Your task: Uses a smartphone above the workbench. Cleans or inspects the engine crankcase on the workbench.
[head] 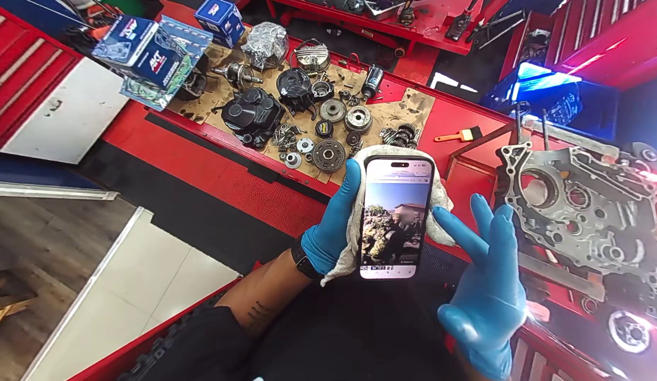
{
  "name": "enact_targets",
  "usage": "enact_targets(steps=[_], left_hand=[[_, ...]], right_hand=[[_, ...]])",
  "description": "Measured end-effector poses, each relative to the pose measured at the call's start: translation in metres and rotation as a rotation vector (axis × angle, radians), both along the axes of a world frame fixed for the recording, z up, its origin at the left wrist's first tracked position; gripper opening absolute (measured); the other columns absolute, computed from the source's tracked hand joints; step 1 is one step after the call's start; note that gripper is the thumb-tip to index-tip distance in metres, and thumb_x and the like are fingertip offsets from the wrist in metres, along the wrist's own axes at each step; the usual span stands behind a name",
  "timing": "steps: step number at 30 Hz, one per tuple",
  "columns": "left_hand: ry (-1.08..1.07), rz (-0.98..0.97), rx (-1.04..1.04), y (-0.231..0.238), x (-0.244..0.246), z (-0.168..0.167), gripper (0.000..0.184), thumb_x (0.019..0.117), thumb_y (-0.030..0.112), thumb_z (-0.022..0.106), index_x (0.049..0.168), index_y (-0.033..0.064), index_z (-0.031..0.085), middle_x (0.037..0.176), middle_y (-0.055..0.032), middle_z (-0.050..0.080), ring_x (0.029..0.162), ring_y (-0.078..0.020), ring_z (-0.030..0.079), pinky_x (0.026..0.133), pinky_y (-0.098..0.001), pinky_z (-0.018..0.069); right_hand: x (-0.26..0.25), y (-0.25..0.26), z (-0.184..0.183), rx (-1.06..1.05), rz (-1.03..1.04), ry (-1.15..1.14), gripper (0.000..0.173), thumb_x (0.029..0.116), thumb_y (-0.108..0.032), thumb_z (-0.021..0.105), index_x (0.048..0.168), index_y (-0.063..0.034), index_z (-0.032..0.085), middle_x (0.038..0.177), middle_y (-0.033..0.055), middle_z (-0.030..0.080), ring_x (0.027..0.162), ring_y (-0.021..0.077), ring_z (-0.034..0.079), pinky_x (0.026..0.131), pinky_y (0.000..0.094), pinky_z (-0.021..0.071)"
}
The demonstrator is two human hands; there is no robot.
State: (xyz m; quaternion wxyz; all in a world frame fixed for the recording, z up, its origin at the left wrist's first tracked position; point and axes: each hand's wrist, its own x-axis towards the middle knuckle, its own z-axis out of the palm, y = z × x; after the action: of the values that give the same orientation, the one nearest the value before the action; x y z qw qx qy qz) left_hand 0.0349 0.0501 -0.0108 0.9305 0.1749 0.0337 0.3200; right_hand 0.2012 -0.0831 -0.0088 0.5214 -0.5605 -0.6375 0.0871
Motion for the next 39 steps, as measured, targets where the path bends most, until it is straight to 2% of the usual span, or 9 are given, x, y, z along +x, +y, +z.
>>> enact_targets(steps=[24, 39], left_hand=[[-0.003, 0.006, 0.018, 0.0028, 0.0012, -0.0013, 0.055, 0.1013, 0.06, 0.047, 0.127, 0.0153, 0.067, 0.12, -0.0067, 0.072, 0.115, -0.0146, 0.068, 0.1, -0.0344, 0.056], [0.03, 0.023, 0.011, 0.0027, 0.0024, -0.0012, 0.054, 0.0999, 0.059, 0.051, 0.126, 0.015, 0.067, 0.119, -0.0074, 0.072, 0.114, -0.015, 0.068, 0.099, -0.034, 0.0564]], right_hand=[[0.0009, 0.0019, 0.0004, -0.012, -0.002, 0.003, 0.087, 0.0907, -0.075, 0.049, 0.163, -0.0379, 0.019, 0.151, -0.0104, 0.055, 0.148, 0.0243, 0.043, 0.124, 0.0682, 0.0093], [0.0027, 0.0022, -0.0006, -0.009, 0.01, 0.004, 0.087, 0.0914, -0.074, 0.049, 0.164, -0.0372, 0.019, 0.151, -0.0106, 0.055, 0.148, 0.024, 0.041, 0.125, 0.0676, 0.0076]])
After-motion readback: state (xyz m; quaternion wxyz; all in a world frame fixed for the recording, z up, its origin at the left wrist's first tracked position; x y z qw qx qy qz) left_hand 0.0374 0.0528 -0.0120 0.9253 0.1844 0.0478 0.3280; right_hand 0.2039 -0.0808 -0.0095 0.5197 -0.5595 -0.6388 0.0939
